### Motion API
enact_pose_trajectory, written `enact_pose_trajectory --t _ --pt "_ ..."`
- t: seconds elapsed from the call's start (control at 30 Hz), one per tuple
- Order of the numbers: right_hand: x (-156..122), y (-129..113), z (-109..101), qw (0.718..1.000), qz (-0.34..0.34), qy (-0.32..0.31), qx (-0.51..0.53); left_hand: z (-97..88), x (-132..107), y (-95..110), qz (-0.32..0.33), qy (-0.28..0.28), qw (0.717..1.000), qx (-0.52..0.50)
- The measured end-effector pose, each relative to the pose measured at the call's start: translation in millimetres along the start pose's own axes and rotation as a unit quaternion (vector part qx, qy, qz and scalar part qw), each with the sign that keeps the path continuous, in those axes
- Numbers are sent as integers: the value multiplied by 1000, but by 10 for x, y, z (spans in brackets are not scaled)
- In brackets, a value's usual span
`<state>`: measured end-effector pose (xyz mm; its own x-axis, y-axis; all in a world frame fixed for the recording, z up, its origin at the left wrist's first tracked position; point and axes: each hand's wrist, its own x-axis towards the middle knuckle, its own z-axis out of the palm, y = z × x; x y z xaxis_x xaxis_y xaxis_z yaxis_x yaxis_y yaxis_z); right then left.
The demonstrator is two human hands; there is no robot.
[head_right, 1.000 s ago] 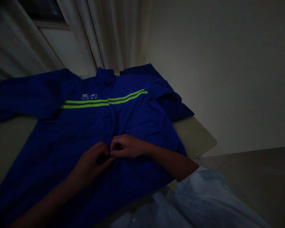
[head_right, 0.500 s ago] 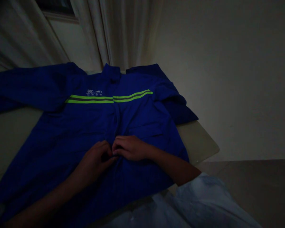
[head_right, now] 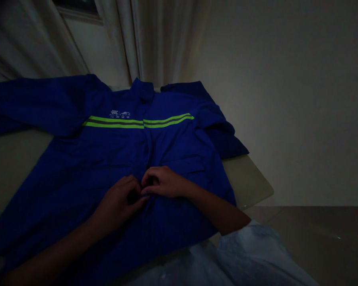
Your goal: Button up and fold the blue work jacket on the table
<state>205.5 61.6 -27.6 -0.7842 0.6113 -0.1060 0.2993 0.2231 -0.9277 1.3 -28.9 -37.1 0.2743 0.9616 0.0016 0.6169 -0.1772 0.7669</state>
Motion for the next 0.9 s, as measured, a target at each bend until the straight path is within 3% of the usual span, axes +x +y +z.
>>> enact_pose_trajectory --t 0.13,0.3,0.37,0.43,0.5,0.57,0.7,0.8,0.9 --pt "9 23 -13 1000 16 10 22 -6 4 -19 18 -4 999 -28" --pt "76 -34 -166 998 -24 52 21 -97 66 64 43 -38 998 -39" --pt "17 -157 -261 994 -52 92 -34 -160 6 131 67 -54 996 6" --pt "-165 -319 -280 985 -74 87 -131 -247 -156 141 97 -63 991 68" --pt "-459 -456 -161 970 -85 30 -226 -356 -402 33 136 -61 980 131" --pt "-788 -510 83 954 -91 -22 -284 -468 -668 -198 182 -50 962 196" --pt "-1189 -399 567 936 -81 -43 -340 -566 -999 -728 253 -12 910 327" --pt "-1192 -332 626 942 -83 -28 -323 -452 -1044 -857 265 10 889 373" --pt "-1144 -436 480 958 -88 46 -268 -170 -1063 -791 216 46 898 380"
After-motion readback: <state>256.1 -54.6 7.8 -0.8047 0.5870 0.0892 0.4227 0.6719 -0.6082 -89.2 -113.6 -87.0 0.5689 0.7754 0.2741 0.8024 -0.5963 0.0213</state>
